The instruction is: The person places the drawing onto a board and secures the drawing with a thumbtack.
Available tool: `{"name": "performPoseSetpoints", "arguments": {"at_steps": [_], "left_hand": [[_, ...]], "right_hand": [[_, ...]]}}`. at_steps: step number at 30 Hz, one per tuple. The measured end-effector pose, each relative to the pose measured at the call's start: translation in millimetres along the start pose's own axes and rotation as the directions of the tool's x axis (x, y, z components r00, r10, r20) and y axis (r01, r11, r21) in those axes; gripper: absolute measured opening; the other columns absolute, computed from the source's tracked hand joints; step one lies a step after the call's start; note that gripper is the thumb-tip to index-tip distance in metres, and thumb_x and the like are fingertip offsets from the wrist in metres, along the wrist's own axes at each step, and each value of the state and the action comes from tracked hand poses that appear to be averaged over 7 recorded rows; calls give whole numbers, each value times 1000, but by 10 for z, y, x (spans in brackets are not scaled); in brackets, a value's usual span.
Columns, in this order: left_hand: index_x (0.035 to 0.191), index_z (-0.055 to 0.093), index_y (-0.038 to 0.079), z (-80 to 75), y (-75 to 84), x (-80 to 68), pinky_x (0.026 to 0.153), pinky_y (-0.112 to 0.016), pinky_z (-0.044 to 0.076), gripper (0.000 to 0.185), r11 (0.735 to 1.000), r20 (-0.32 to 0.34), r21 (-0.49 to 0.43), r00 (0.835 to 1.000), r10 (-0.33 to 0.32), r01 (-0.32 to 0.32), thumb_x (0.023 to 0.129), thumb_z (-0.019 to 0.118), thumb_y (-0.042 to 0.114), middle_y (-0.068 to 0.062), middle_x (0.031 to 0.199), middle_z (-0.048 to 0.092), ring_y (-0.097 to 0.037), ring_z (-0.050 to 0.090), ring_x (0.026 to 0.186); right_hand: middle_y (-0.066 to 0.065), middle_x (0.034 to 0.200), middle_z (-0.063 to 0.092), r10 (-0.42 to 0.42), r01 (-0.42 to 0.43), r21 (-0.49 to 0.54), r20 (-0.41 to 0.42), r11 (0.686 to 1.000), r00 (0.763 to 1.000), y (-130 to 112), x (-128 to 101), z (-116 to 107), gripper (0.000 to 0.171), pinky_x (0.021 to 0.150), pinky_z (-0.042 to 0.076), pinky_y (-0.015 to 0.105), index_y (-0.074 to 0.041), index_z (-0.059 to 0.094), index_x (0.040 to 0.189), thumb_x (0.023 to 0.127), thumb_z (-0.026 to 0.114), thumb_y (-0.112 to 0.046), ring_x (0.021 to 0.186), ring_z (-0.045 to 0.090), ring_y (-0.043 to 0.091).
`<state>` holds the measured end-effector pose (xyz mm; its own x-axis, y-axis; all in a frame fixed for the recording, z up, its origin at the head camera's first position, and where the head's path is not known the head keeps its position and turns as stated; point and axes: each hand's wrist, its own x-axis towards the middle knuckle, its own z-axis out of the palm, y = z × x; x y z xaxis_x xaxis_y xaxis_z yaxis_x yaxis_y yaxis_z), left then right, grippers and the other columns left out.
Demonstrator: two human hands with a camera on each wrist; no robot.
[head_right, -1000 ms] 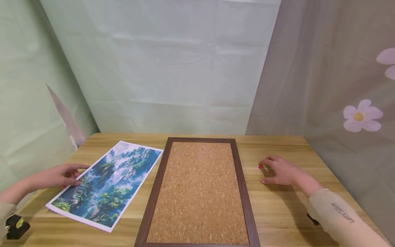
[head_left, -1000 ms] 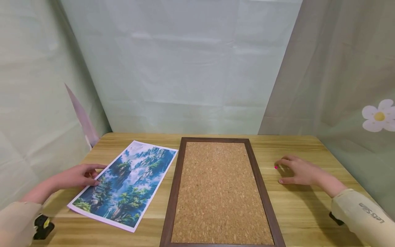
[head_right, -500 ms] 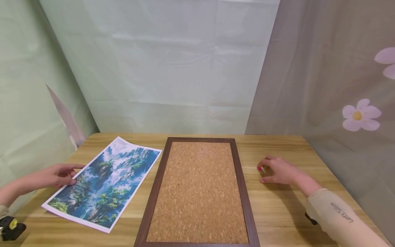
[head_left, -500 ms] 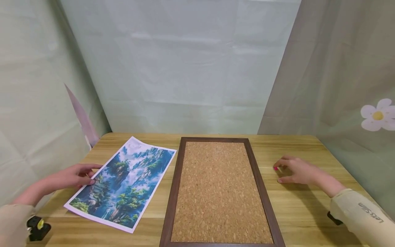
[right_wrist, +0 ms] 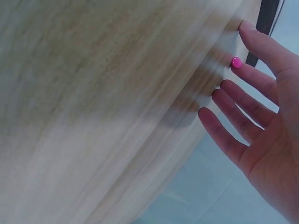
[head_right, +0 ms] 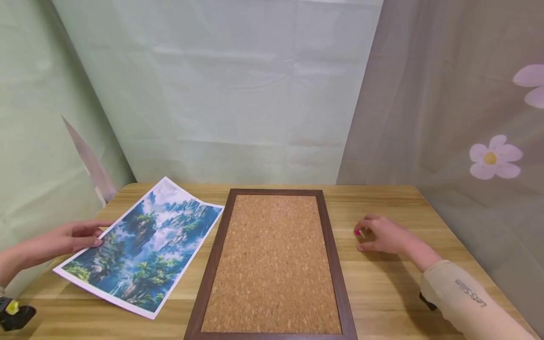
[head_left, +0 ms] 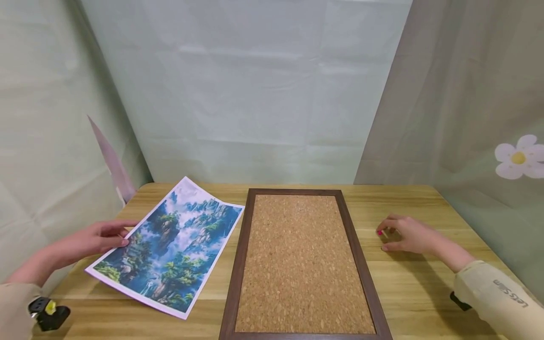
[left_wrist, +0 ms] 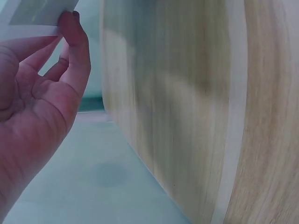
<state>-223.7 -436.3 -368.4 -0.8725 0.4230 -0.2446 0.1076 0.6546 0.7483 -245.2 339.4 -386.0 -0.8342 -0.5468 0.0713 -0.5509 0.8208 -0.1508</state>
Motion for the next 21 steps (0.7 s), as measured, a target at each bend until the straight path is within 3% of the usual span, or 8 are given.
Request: {"name": "performPoseSetpoints", "arguments": {"at_steps": [5,8,12,14,16,21], "left_hand": [[155,32,9,-28,-4,-29,82,-20,54,54,996,5,-80,999,-36,37,104,47,20,17,120,56,3,56,101],[155,35,21,-35,-32,-41,83,-19,54,51,990,18,-142,1000,-17,19,105,45,17,28,119,56,4,57,103],[144,42,44,-47,-57,-54,85,-23,57,49,964,47,-265,999,1,12,106,42,13,30,119,58,1,62,105],[138,45,50,-56,-53,-58,86,-24,57,50,945,56,-326,998,8,11,106,40,12,29,120,60,-1,64,106],[136,46,51,-63,-38,-57,88,-25,57,51,927,60,-374,998,16,7,106,39,11,27,121,62,-3,65,107],[136,47,47,-78,-92,-32,89,-23,57,51,908,64,-418,996,68,-35,106,37,7,23,124,63,-3,65,109]], "right_hand": [[-5,97,63,-2,2,21,5,1000,1000,-16,9,-23,36,72,53,27,-14,70,106,79,82,-34,86,59,9],[-6,96,62,-7,7,29,3,1000,1000,-23,8,-24,32,71,52,26,-16,70,104,79,82,-33,86,58,8],[-7,94,62,-16,16,31,-3,999,1000,-23,10,-29,28,69,51,26,-18,70,101,80,82,-32,84,57,7],[-7,94,62,-15,15,30,-3,999,1000,-23,12,-32,27,69,51,26,-19,69,99,79,82,-31,84,57,7],[-7,94,62,-14,14,31,-1,999,1000,-21,12,-33,25,70,51,26,-19,69,99,79,82,-30,84,57,7],[-7,94,62,6,-5,64,-16,998,1000,-132,-91,243,25,70,53,27,-18,70,97,79,82,-29,84,58,7]]}}
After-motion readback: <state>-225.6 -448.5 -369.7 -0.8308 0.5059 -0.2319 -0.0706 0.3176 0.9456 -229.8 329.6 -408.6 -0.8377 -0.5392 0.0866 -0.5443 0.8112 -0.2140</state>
